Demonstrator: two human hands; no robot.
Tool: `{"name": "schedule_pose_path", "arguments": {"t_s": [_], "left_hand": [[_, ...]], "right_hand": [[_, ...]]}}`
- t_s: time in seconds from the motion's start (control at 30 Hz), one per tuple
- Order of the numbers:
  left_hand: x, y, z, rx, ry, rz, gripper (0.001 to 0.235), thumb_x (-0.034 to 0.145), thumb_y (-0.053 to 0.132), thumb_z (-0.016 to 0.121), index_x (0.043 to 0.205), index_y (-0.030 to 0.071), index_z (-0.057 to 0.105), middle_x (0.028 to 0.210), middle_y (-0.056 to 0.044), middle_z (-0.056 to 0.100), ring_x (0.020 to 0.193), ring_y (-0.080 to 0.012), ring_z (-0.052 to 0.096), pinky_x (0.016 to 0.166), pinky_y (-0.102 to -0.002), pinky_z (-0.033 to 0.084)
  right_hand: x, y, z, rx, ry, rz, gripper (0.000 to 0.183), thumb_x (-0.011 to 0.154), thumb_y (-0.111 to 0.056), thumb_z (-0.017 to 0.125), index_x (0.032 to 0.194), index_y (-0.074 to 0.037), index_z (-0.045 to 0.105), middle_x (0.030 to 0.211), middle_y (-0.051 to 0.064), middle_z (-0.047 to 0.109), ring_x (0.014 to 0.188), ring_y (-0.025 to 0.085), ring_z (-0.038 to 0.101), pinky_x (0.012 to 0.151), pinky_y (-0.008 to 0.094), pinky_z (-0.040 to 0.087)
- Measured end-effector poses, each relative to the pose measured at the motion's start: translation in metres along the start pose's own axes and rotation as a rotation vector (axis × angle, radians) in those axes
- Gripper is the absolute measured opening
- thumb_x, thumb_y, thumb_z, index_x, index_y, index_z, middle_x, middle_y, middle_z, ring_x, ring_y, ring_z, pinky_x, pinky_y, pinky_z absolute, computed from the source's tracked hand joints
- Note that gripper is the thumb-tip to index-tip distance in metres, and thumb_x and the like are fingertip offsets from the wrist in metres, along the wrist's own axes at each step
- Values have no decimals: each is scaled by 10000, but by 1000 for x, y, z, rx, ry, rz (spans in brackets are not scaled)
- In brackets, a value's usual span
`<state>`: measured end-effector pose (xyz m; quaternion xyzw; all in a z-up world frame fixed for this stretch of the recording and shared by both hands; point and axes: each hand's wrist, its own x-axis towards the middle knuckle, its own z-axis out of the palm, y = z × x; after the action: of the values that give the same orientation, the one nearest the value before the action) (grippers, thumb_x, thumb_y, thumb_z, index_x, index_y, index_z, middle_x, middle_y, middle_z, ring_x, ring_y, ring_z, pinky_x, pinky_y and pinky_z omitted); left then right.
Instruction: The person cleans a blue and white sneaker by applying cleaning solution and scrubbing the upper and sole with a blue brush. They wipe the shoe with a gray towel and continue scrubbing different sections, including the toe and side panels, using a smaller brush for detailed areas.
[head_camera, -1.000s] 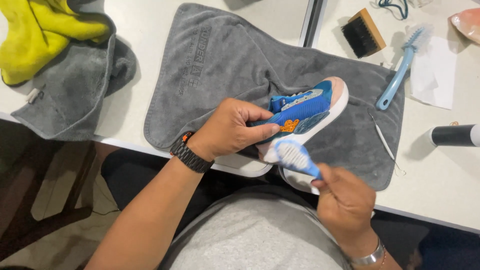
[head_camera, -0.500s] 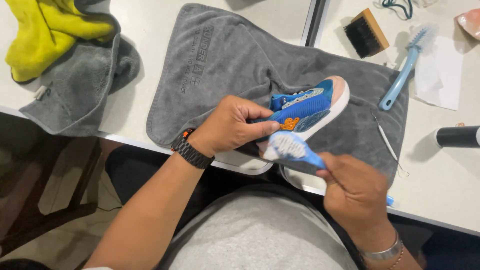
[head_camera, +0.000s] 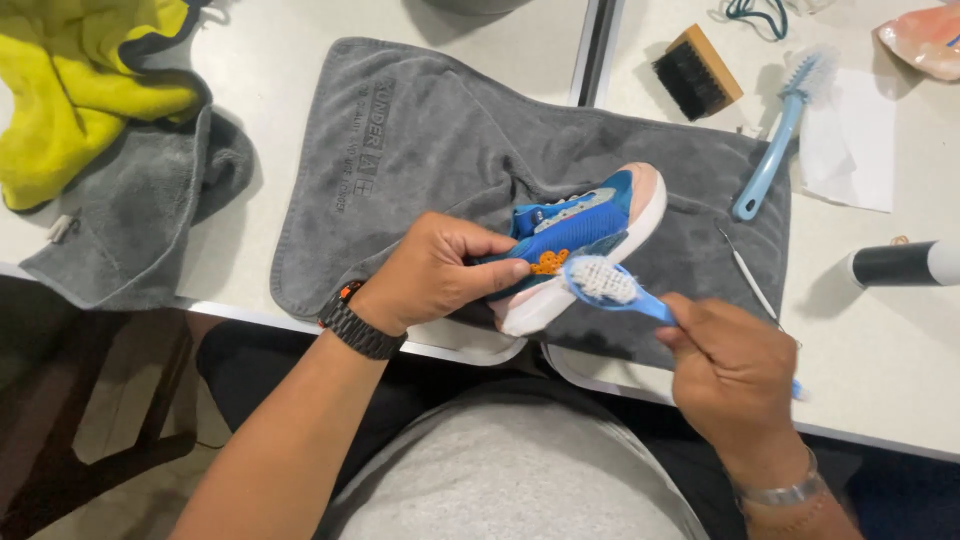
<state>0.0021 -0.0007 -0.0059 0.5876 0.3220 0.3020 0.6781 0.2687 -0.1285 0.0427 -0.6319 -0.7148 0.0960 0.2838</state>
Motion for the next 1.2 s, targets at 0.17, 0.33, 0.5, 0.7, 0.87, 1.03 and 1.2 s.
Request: {"name": "schedule_pose_path", "arguments": {"t_s": [0.17, 0.33, 0.5, 0.7, 0.87, 1.03, 1.2], "left_hand": [[1, 4, -1, 72, 18, 11, 136, 900, 163, 763, 945, 53, 830, 783, 12, 782, 689, -9, 645, 593, -154, 530], [4, -11, 2, -61, 83, 15, 182, 840, 33, 808, 1020, 5, 814, 788, -179, 799, 762, -116, 693, 649, -257, 617], [3, -3, -1, 132, 9, 82, 152, 915, 169, 757, 979, 50, 826, 779, 79, 718, 701, 14, 575, 570, -161, 469], [3, -3, 1, 78, 20, 65, 147, 913, 124, 756, 997, 24, 824, 775, 63, 714, 693, 4, 567, 555, -159, 454], [4, -9, 3, -16, 32, 85, 200, 872, 45, 768, 1057, -26, 786, 912, -143, 803, 832, -120, 692, 687, -247, 616], [6, -9, 4, -84, 55, 117, 225, 834, -39, 791, 1059, -45, 782, 921, -218, 801, 904, -176, 678, 740, -332, 631], [5, -9, 3, -56, 62, 105, 223, 842, -30, 785, 1064, -45, 783, 917, -219, 804, 894, -156, 675, 745, -328, 633]], "right_hand": [[-3, 1, -4, 106, -121, -57, 136, 907, -23, 655, 959, -108, 748, 663, -20, 524, 565, 148, 464, 555, 292, 383], [-1, 18, 7, 266, 127, -25, 78, 912, -53, 748, 947, -11, 802, 673, 102, 667, 522, 198, 643, 481, 279, 495], [-6, 36, -7, -10, 31, 31, 208, 896, 48, 699, 1057, -41, 796, 877, 65, 740, 727, 181, 662, 665, 281, 503], [-3, 26, -3, 266, -97, -22, 209, 869, 68, 654, 1025, -27, 756, 750, 22, 648, 621, 149, 589, 598, 271, 491], [3, 29, 7, 195, 105, 16, 157, 901, 72, 707, 1003, -7, 797, 715, 95, 682, 595, 214, 625, 570, 314, 500], [12, 36, -5, 394, 40, 61, 95, 867, -7, 731, 917, -31, 809, 673, 93, 711, 538, 176, 642, 535, 335, 535], [14, 15, 8, 398, 49, 5, 106, 870, 14, 719, 905, -23, 812, 652, 121, 702, 514, 258, 677, 514, 327, 552]]}}
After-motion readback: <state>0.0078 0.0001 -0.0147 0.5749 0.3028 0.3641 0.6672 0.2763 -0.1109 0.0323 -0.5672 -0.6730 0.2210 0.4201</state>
